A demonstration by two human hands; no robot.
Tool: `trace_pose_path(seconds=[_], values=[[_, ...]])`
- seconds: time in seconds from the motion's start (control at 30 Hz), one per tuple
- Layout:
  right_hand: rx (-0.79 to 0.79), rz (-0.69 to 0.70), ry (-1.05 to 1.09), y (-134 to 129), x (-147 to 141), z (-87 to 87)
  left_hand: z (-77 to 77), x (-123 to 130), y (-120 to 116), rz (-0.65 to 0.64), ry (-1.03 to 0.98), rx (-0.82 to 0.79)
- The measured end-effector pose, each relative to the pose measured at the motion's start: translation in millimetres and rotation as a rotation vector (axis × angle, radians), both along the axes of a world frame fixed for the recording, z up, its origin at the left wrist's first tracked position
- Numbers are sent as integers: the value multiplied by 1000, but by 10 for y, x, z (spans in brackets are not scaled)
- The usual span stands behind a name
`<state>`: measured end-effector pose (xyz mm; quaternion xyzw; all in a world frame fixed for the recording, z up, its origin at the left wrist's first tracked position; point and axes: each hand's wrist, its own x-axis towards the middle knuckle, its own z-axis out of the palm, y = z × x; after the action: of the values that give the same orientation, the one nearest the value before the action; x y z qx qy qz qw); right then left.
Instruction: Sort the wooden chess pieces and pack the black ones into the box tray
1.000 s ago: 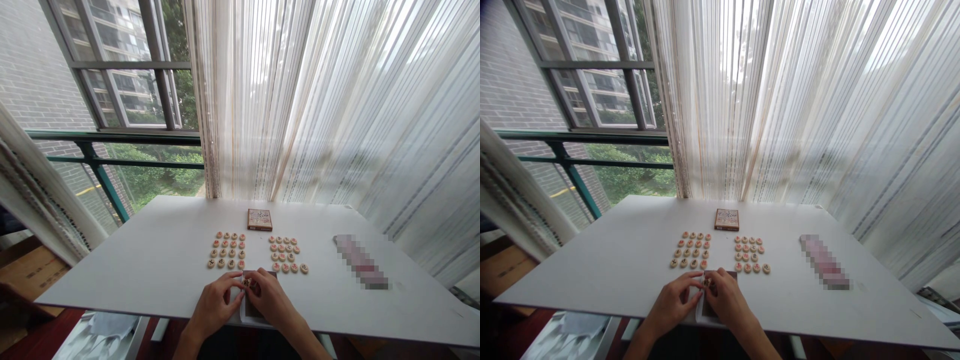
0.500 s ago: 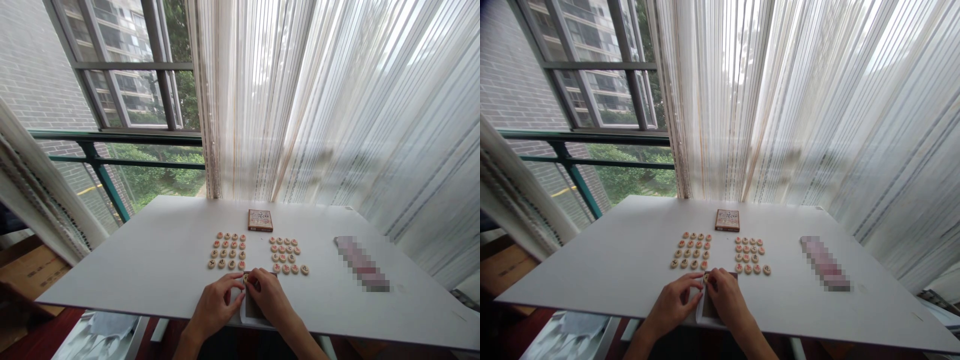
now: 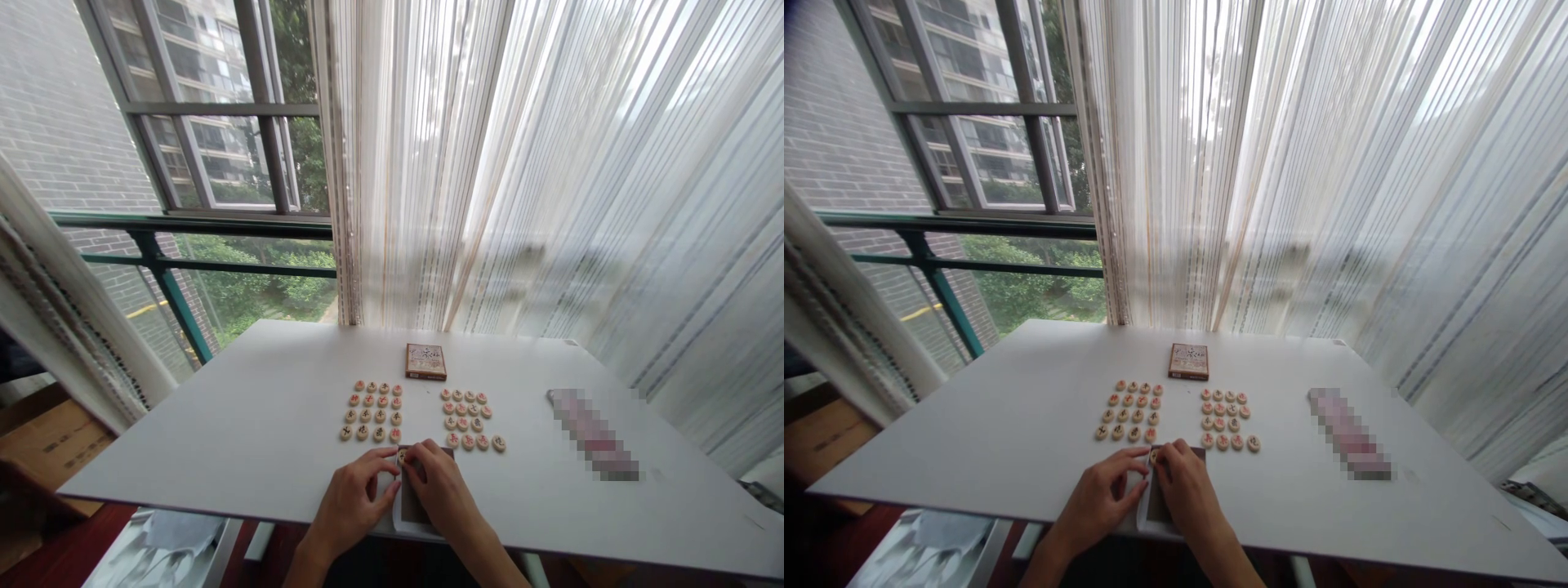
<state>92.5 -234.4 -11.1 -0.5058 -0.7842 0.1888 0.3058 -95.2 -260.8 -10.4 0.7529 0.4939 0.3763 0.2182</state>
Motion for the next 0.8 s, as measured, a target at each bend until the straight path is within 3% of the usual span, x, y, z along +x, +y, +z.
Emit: trace_pose_path(seconds=[0.47, 0.8], values=[[20, 16, -81, -32, 11, 34, -5, -1, 7, 5, 32, 36], [60, -49, -132, -20, -44, 29, -8, -11, 5, -34, 23, -21]])
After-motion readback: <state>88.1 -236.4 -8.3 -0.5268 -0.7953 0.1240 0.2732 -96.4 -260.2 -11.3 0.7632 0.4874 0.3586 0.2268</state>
